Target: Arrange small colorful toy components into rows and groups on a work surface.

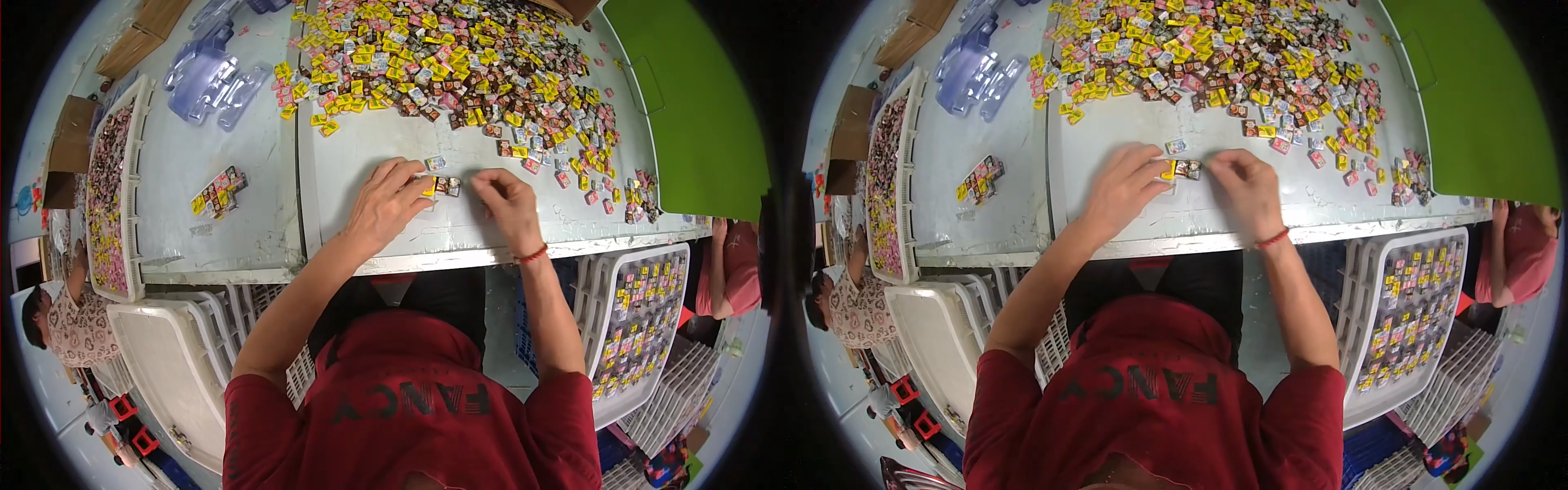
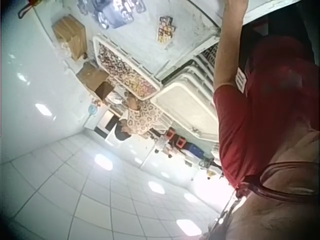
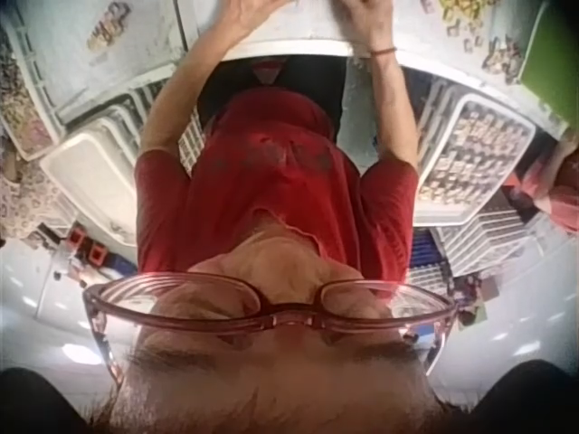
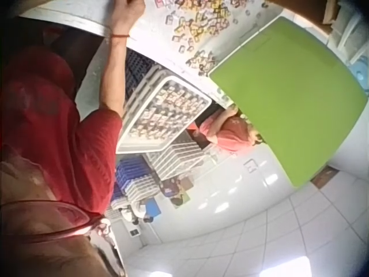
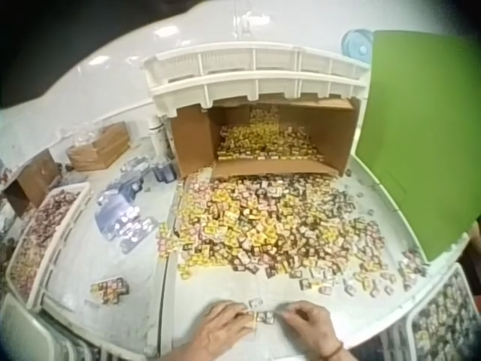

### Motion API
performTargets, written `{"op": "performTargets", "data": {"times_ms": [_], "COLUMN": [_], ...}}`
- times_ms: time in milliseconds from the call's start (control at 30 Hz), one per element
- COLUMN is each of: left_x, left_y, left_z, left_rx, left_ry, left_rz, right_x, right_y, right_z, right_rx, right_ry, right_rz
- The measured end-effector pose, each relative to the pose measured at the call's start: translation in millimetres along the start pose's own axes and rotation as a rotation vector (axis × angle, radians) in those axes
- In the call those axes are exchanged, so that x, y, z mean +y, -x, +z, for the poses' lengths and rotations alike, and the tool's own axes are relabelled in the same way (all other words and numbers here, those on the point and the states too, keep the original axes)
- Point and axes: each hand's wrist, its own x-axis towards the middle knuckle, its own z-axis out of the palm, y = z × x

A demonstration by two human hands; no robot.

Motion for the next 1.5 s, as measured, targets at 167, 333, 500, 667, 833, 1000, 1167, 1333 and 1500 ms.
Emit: {"op": "performTargets", "data": {"times_ms": [167, 333, 500, 667, 833, 1000, 1167, 1333, 1500], "left_x": [-4, -8, -8, -5, -6, -8, -6, -7, -9], "left_y": [-17, -15, -8, -6, -4, 0, -1, 2, 0], "left_z": [11, 22, 21, 15, 18, 18, 18, 18, 19], "left_rx": [-0.061, -0.092, -0.038, -0.045, -0.018, 0.019, 0.032, 0.016, 0.019], "left_ry": [0.033, 0.002, 0.048, 0.050, 0.064, 0.072, 0.085, 0.089, 0.108], "left_rz": [0.139, 0.172, 0.124, 0.123, 0.101, 0.088, 0.068, 0.068, 0.074], "right_x": [11, 19, 10, 14, 17, -3, 11, 10, 20], "right_y": [0, -2, 10, 18, 18, 15, 12, 5, 2], "right_z": [-26, -16, -5, -18, -17, 21, 41, 40, 41], "right_rx": [-0.036, 0.190, 0.296, 0.271, 0.293, 0.306, 0.316, 0.323, 0.307], "right_ry": [-0.197, 0.673, 0.700, 0.896, 0.851, 0.645, 0.766, 0.822, 0.860], "right_rz": [0.014, -0.536, -0.608, -0.621, -0.668, -0.856, -0.876, -0.928, -0.938]}}
